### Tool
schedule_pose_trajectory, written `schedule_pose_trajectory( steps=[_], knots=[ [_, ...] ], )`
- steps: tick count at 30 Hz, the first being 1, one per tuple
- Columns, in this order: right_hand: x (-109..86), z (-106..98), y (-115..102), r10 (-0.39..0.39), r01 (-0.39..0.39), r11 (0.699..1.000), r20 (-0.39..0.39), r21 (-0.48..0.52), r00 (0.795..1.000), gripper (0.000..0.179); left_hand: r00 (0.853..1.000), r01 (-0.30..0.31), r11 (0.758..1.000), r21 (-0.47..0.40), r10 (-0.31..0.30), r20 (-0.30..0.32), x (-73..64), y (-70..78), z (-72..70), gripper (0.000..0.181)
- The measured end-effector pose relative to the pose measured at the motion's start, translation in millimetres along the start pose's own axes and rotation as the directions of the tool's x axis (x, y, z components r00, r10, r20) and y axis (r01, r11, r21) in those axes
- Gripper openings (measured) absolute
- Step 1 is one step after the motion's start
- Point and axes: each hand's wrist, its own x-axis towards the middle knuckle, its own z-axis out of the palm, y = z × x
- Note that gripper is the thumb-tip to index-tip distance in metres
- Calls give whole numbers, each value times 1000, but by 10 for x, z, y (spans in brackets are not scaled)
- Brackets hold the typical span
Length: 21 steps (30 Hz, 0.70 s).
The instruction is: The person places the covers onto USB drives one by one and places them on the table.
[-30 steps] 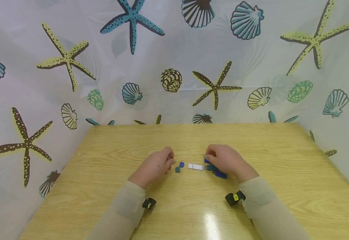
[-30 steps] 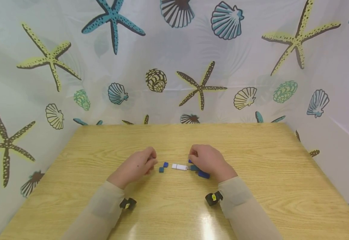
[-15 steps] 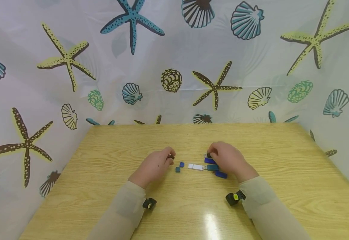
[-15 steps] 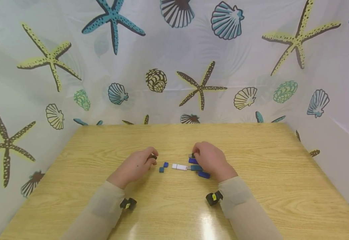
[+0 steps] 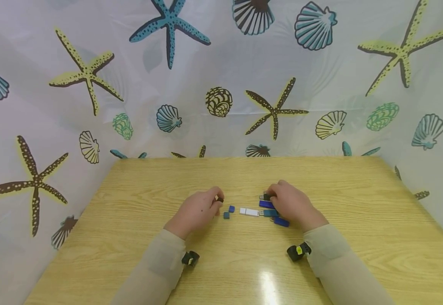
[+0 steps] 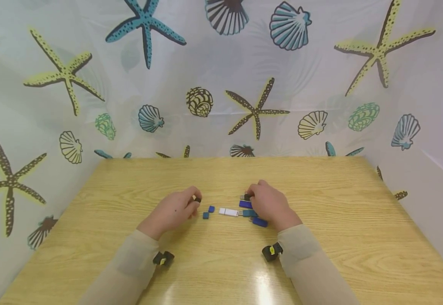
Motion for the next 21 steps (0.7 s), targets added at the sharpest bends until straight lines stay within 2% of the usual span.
schedule_pose_trajectory(
  steps=[10, 16, 21],
  knots=[
    [8, 15, 27, 28, -27, 999, 24, -45, 999, 17, 997, 71, 996, -52, -69, 41, 8, 19, 5, 11],
    [6, -9, 17, 34, -32, 998, 39, -54, 999, 20, 997, 74, 996, -45, -72, 34, 17, 17, 6, 10],
    [-4, -24, 13, 36, -34, 998, 39, -50, 999, 19, 999, 52, 998, -26, -51, 13, 14, 13, 5, 9]
  ],
)
